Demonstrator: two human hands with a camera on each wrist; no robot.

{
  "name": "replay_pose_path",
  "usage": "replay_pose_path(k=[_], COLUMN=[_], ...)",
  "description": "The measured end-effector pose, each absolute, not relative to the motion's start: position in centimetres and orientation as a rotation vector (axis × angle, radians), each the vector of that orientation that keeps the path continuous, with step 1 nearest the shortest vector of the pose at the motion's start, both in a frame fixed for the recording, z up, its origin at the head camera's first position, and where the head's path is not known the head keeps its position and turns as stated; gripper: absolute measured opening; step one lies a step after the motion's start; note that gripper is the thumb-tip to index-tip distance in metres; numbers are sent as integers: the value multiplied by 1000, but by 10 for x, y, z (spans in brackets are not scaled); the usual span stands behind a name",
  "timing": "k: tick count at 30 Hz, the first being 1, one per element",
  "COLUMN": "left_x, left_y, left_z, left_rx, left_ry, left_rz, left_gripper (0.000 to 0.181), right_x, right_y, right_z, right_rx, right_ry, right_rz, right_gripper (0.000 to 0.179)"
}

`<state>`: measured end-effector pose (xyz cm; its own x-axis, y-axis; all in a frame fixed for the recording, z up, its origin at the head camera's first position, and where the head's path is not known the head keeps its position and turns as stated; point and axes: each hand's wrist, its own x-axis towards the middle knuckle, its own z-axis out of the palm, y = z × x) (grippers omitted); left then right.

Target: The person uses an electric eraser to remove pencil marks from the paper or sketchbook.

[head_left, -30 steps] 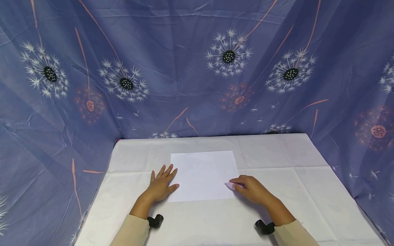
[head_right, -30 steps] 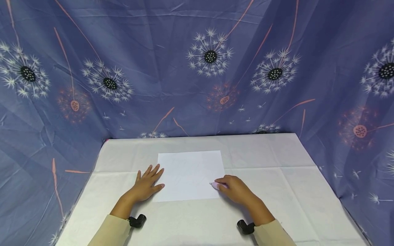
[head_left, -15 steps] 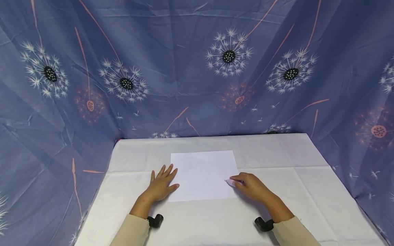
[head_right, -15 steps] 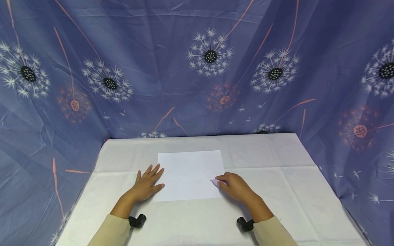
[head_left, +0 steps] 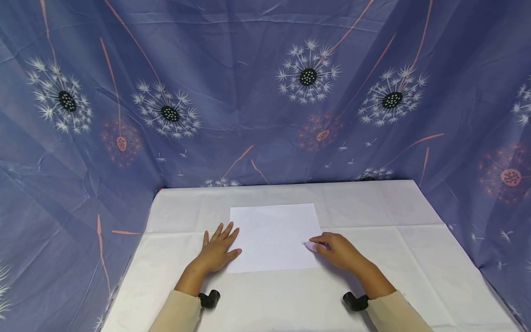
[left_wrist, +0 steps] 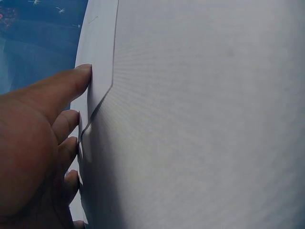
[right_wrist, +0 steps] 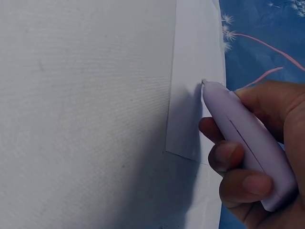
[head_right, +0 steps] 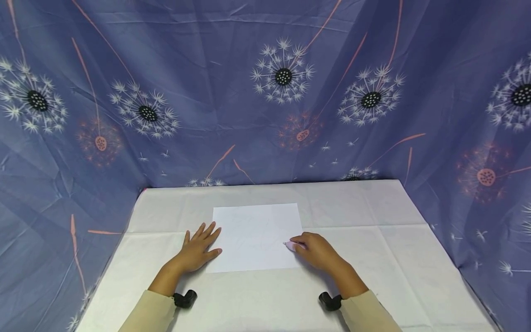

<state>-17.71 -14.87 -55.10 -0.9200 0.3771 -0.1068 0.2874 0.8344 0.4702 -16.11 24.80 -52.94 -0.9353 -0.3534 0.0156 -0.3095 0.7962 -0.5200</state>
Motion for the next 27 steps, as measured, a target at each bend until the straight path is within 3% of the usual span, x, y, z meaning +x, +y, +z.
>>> replay_pose_path(k=[27], left_x=[-177], left_y=[-149], left_z=[-553], left_rx=[523], left_ry=[2817], left_rz=[666], left_gripper=[68], right_x=[-163], right_y=[252], right_z=[-529], right_rx=[-564], right_ry=[2889], right_rz=[-861], right_gripper=[24])
